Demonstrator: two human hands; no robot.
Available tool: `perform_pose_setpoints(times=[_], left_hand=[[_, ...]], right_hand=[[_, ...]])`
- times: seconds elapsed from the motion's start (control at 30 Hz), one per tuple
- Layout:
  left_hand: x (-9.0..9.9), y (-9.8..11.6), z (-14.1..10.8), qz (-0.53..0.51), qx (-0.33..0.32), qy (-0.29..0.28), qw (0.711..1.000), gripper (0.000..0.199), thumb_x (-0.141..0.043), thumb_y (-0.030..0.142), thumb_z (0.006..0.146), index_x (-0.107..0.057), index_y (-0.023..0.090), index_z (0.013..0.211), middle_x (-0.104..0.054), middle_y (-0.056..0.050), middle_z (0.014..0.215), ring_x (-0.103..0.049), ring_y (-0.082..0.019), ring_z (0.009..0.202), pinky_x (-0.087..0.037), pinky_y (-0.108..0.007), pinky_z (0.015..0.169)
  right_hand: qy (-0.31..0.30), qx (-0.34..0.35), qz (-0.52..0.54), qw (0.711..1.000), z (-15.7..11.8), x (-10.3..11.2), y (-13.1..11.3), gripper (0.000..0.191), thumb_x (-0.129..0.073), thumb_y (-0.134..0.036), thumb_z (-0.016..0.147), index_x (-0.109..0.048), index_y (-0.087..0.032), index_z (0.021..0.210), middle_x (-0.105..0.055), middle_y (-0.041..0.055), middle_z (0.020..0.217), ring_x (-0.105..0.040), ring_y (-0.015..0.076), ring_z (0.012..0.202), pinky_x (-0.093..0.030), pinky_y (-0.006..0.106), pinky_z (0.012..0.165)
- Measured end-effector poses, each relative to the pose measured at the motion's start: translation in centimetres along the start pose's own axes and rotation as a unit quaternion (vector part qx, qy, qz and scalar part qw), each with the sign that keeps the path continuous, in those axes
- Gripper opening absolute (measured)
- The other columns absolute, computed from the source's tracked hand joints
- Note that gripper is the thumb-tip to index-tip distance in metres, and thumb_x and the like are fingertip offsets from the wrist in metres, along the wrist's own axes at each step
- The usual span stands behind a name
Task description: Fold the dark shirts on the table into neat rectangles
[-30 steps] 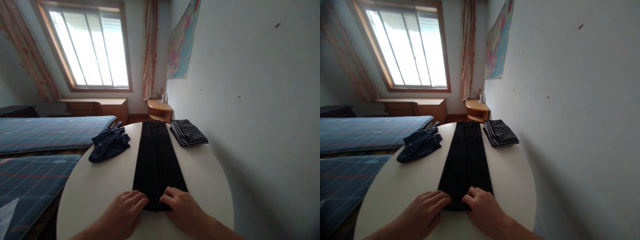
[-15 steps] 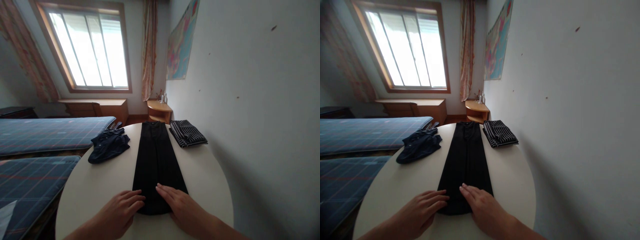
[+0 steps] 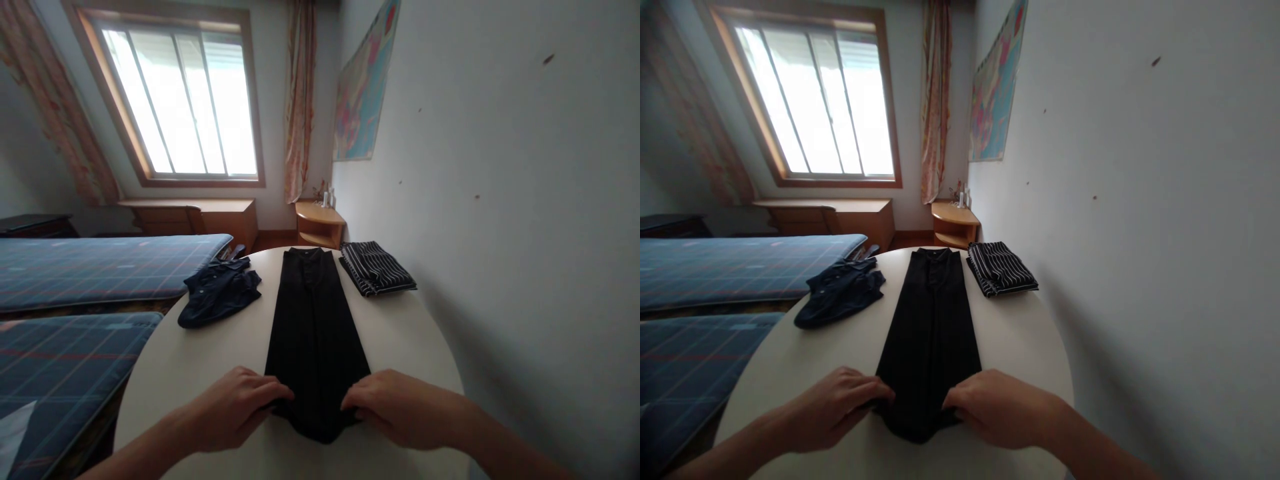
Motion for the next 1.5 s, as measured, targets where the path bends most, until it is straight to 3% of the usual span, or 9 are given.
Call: perform_pose_setpoints(times=[0.2, 0.33, 0.43, 0.57, 0.7, 0.93, 1.13, 1.27, 1.5], left_hand=[[5.5, -4.3, 3.6, 0.075, 0.100, 0.144, 0.982, 0.030, -0.040, 0.026, 0.100, -0.061, 0.026, 0.122, -0.073, -0.003, 0.111, -0.070, -0.019, 0.098, -0.052, -0.028, 0.085], [6.9, -8.1, 6.4, 0.120, 0.183, 0.186, 0.958, 0.031, -0.040, 0.029, 0.100, -0.062, 0.025, 0.121, -0.072, -0.004, 0.115, -0.069, -0.022, 0.101, -0.052, -0.032, 0.088], [5.6, -11.0, 8.3, 0.119, 0.209, 0.181, 0.954, 0.030, -0.040, 0.025, 0.099, -0.062, 0.023, 0.120, -0.070, -0.005, 0.119, -0.067, -0.023, 0.106, -0.051, -0.033, 0.090], [1.7, -14.4, 9.7, 0.093, 0.233, 0.154, 0.956, 0.030, -0.042, 0.018, 0.097, -0.062, 0.019, 0.120, -0.068, -0.008, 0.119, -0.064, -0.023, 0.110, -0.049, -0.033, 0.094], [-1.1, -15.8, 9.6, 0.068, 0.227, 0.158, 0.959, 0.032, -0.046, 0.017, 0.096, -0.059, 0.016, 0.124, -0.065, -0.012, 0.121, -0.060, -0.023, 0.116, -0.045, -0.035, 0.102], [-1.3, -14.4, 8.7, 0.095, 0.211, 0.128, 0.964, 0.033, -0.046, 0.018, 0.095, -0.057, 0.017, 0.125, -0.063, -0.011, 0.119, -0.058, -0.024, 0.115, -0.045, -0.036, 0.101], [-1.3, -9.4, 6.3, 0.146, 0.189, 0.023, 0.971, 0.032, -0.050, 0.018, 0.088, -0.059, 0.020, 0.119, -0.066, -0.009, 0.109, -0.061, -0.026, 0.105, -0.049, -0.038, 0.090], [-1.1, -6.2, 4.9, 0.142, 0.170, -0.019, 0.975, 0.024, -0.052, 0.027, 0.089, -0.063, 0.023, 0.110, -0.067, -0.007, 0.101, -0.064, -0.027, 0.096, -0.050, -0.040, 0.085], [-1.2, -6.1, 6.1, 0.100, 0.189, -0.023, 0.977, 0.023, -0.060, 0.032, 0.087, -0.066, 0.022, 0.106, -0.069, -0.007, 0.103, -0.065, -0.028, 0.099, -0.049, -0.041, 0.089]], right_hand=[[0.082, -0.073, -0.098, 0.989, 2.7, 7.0, 3.2, 0.031, -0.044, -0.018, 0.096, -0.067, -0.022, 0.115, -0.074, 0.0078, 0.104, -0.069, 0.0224, 0.093, -0.046, 0.029, 0.076], [0.161, -0.120, -0.169, 0.965, 5.8, 9.9, 6.6, 0.032, -0.045, -0.019, 0.096, -0.068, -0.023, 0.119, -0.073, 0.0078, 0.113, -0.068, 0.0239, 0.100, -0.047, 0.031, 0.083], [0.196, -0.144, -0.195, 0.950, 8.4, 9.5, 9.2, 0.030, -0.047, -0.022, 0.097, -0.069, -0.025, 0.118, -0.073, 0.0068, 0.113, -0.068, 0.0232, 0.103, -0.046, 0.031, 0.089], [0.205, -0.156, -0.185, 0.948, 11.0, 6.6, 12.4, 0.028, -0.050, -0.021, 0.097, -0.068, -0.022, 0.117, -0.072, 0.0078, 0.111, -0.065, 0.0223, 0.107, -0.044, 0.031, 0.094], [0.234, -0.166, -0.151, 0.946, 11.7, 4.5, 14.4, 0.030, -0.054, -0.026, 0.096, -0.063, -0.018, 0.124, -0.068, 0.0102, 0.116, -0.061, 0.0221, 0.110, -0.044, 0.032, 0.095], [0.243, -0.138, -0.100, 0.955, 10.6, 4.0, 14.2, 0.034, -0.061, -0.028, 0.091, -0.064, -0.016, 0.122, -0.068, 0.0102, 0.114, -0.061, 0.0211, 0.111, -0.042, 0.031, 0.098], [0.165, -0.105, -0.097, 0.976, 7.9, 2.8, 10.6, 0.036, -0.071, -0.033, 0.080, -0.070, -0.021, 0.114, -0.072, 0.0071, 0.109, -0.066, 0.0237, 0.102, -0.046, 0.031, 0.091], [0.121, -0.097, -0.075, 0.985, 6.2, 1.8, 8.1, 0.026, -0.072, -0.036, 0.079, -0.074, -0.023, 0.102, -0.074, 0.0048, 0.100, -0.067, 0.0231, 0.094, -0.046, 0.029, 0.082], [0.122, -0.097, -0.066, 0.986, 6.7, 1.4, 7.6, 0.016, -0.065, -0.030, 0.083, -0.073, -0.021, 0.094, -0.074, 0.0051, 0.094, -0.066, 0.0205, 0.085, -0.043, 0.027, 0.072]])
Point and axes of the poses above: each hand's wrist, its own z-axis towards the middle knuckle, its own x-axis out of the back of the hand, y = z × x, the point moved 7 cm from there along z, towards the middle knuckle
